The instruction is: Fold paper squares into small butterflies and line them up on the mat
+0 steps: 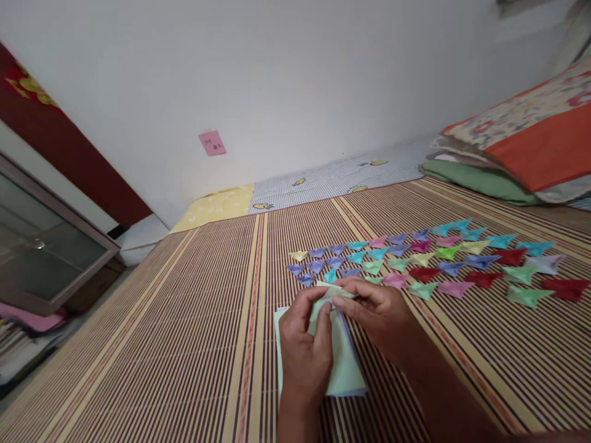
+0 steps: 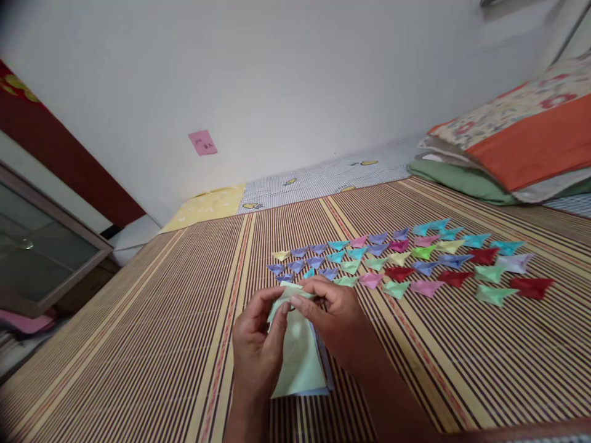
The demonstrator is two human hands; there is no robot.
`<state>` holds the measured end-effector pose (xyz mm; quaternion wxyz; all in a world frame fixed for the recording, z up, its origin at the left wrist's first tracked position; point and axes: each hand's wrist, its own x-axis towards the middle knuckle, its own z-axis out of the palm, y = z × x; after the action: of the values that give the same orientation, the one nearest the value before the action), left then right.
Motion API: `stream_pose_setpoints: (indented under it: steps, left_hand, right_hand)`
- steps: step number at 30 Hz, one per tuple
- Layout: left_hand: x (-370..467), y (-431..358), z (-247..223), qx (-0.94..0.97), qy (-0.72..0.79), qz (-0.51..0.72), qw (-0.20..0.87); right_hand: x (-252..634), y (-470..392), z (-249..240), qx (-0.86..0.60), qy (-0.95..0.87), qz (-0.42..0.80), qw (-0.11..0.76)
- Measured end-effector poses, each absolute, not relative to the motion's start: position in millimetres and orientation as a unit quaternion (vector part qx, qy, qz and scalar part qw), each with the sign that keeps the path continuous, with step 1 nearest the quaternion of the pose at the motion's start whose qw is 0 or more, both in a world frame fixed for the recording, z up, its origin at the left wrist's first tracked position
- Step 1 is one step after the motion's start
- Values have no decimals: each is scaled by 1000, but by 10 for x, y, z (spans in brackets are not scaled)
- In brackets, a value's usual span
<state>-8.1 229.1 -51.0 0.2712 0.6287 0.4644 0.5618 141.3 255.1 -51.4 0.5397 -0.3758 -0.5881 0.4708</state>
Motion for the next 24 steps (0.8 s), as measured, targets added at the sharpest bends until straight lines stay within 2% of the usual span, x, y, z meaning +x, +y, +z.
stream_pose_setpoints:
  steps: [9, 13, 21, 24]
  left_hand:
    - [-31, 2318, -520, 655, 432, 577, 226]
    - [12, 2326, -506, 639, 435, 596, 218]
    - [83, 2283, -453, 498, 479, 621, 370]
    - [88, 2290, -447, 478, 478, 621, 397]
  right_hand:
    - [1407, 2547, -522, -371, -509, 550, 549]
    - [1385, 2545, -514, -370, -503, 536, 568]
    - [1341, 2509, -472, -399, -568, 428, 579]
    - [1340, 2514, -490, -401, -582, 404, 580]
